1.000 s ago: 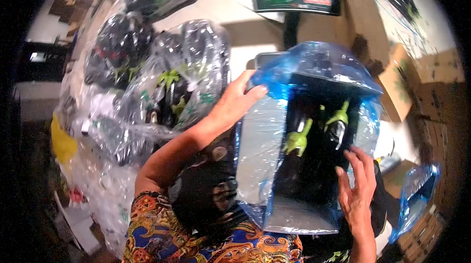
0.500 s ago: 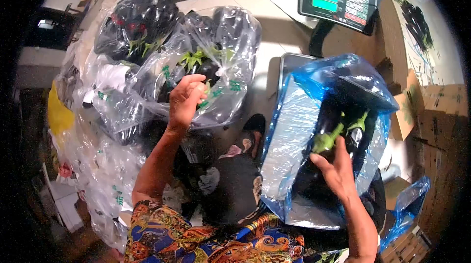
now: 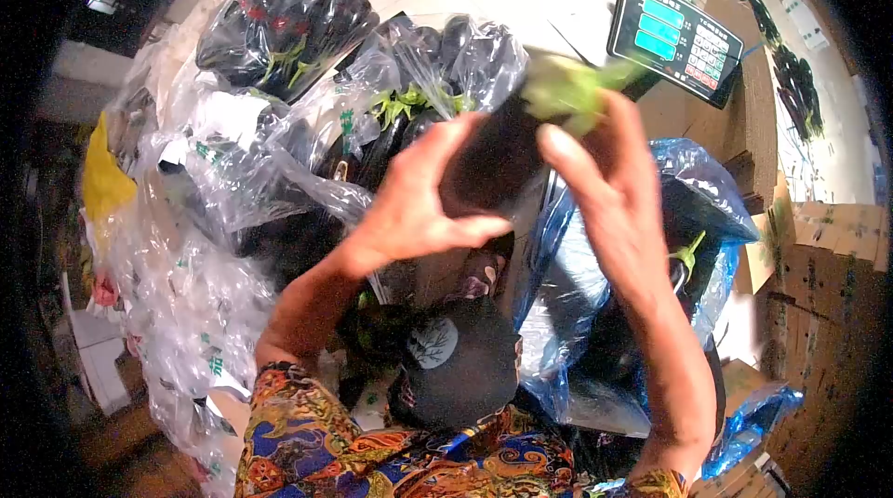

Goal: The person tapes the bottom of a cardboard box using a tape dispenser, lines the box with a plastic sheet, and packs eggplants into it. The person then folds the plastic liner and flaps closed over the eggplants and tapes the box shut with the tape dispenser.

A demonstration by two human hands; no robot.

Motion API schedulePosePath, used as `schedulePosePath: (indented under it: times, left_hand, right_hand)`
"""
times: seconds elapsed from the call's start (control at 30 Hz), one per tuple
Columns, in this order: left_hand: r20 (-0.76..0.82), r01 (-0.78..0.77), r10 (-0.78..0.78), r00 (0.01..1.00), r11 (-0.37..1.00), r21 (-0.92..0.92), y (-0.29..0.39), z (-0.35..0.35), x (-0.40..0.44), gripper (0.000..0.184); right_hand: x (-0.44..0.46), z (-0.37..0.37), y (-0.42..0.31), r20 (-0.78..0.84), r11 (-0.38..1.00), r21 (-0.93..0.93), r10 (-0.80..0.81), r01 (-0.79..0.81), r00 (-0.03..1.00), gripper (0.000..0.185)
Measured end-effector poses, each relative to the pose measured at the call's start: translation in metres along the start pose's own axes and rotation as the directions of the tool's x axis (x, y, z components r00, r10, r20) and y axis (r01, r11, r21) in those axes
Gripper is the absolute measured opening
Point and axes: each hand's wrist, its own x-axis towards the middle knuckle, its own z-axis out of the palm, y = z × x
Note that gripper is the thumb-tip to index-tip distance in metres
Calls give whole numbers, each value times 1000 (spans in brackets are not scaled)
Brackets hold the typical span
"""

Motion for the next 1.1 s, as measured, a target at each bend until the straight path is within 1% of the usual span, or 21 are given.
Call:
schedulePosePath:
  times: [0.03, 0.1, 0.13, 0.17, 0.23, 0.27, 0.3, 0.37, 0.43, 0.5, 0.57, 0.6, 0.67, 0.7, 0.73, 0.77, 0.83, 0.9, 0.97, 1.03, 1.1]
  left_hand:
    - [14, 91, -91, 996, 994, -60, -12, -16, -6, 90]
    - [-4, 333, -339, 941, 927, -171, -42, -48, -21, 81]
    - [-6, 355, -357, 934, 930, -93, -57, -66, -26, 80]
    - [-8, 375, -375, 927, 927, -14, -68, -83, -32, 78]
    - [2, 526, -530, 848, 841, -124, -80, -107, -44, 72]
    - [0, 648, -648, 762, 761, -21, -81, -117, -47, 71]
    - [-27, 642, -642, 767, 766, 25, -102, -123, -60, 75]
    - [-44, 717, -736, 676, 642, 271, -107, -132, -70, 83]
    - [-60, 678, -722, 689, 614, 403, -115, -133, -80, 89]
    - [-96, 676, -707, 701, 616, 405, -130, -130, -87, 88]
    - [-171, 677, -702, 691, 546, 493, -132, -128, -76, 87]
    - [-215, 621, -596, 774, 647, 443, -151, -127, -80, 83]
    - [-305, 637, -565, 767, 608, 474, -168, -125, -68, 79]
    - [-340, 627, -529, 778, 606, 490, -173, -123, -61, 78]
    - [-386, 584, -438, 812, 607, 539, -196, -121, -62, 79]
    - [-384, 527, -362, 849, 624, 577, -195, -117, -55, 82]
    - [-363, 495, -337, 869, 575, 651, -206, -111, -44, 84]
    - [-318, 536, -487, 814, 417, 734, -195, -104, -32, 85]
    - [-250, 335, -253, 934, 387, 859, -182, -95, -34, 76]
    - [-177, 250, -190, 966, 501, 828, -178, -94, -31, 66]
    - [-125, 214, -202, 971, 517, 828, -178, -93, -28, 62]
  right_hand:
    - [12, 8, 16, 89, 998, 68, -7, 1, 996, 49]
    - [28, 20, 37, 306, 985, -158, 113, -67, 945, 51]
    - [36, 29, 53, 402, 926, -313, -73, 212, 913, 51]
    - [42, 41, 72, 520, 773, -420, -225, 476, 824, 52]
    - [54, 64, 109, 669, 632, -429, -258, 646, 697, 52]
    - [57, 75, 123, 687, 593, -473, -215, 652, 694, 49]
    - [63, 83, 132, 661, 584, -585, -58, 563, 748, 49]
    - [78, 94, 147, 547, 503, -778, 247, 377, 800, 47]
    - [85, 87, 165, 594, 250, -796, 146, 551, 791, 40]
    - [96, 84, 183, 480, -67, -863, 198, 501, 855, 37]
    - [119, 71, 198, 352, -156, -913, 167, 377, 921, 55]
    - [129, 62, 194, 347, -185, -911, 139, 368, 928, 41]
    - [148, 42, 183, 404, -284, -888, -102, 363, 909, 45]
    - [167, 31, 181, 436, -277, -895, -373, 350, 819, 48]
    - [171, 35, 143, 388, -193, -920, -332, 341, 860, 51]
    - [178, 38, 120, 407, -170, -913, -446, 371, 797, 52]
    - [189, 50, 88, 476, -176, -866, -574, 468, 666, 53]
    - [174, 69, 75, 453, 4, -827, -588, 563, 670, 57]
    - [159, 79, 79, 364, 241, -800, -533, 549, 764, 65]
    - [161, 72, 84, 347, 210, -834, -520, 510, 781, 65]
    - [167, 60, 91, 373, 109, -857, -544, 504, 752, 66]
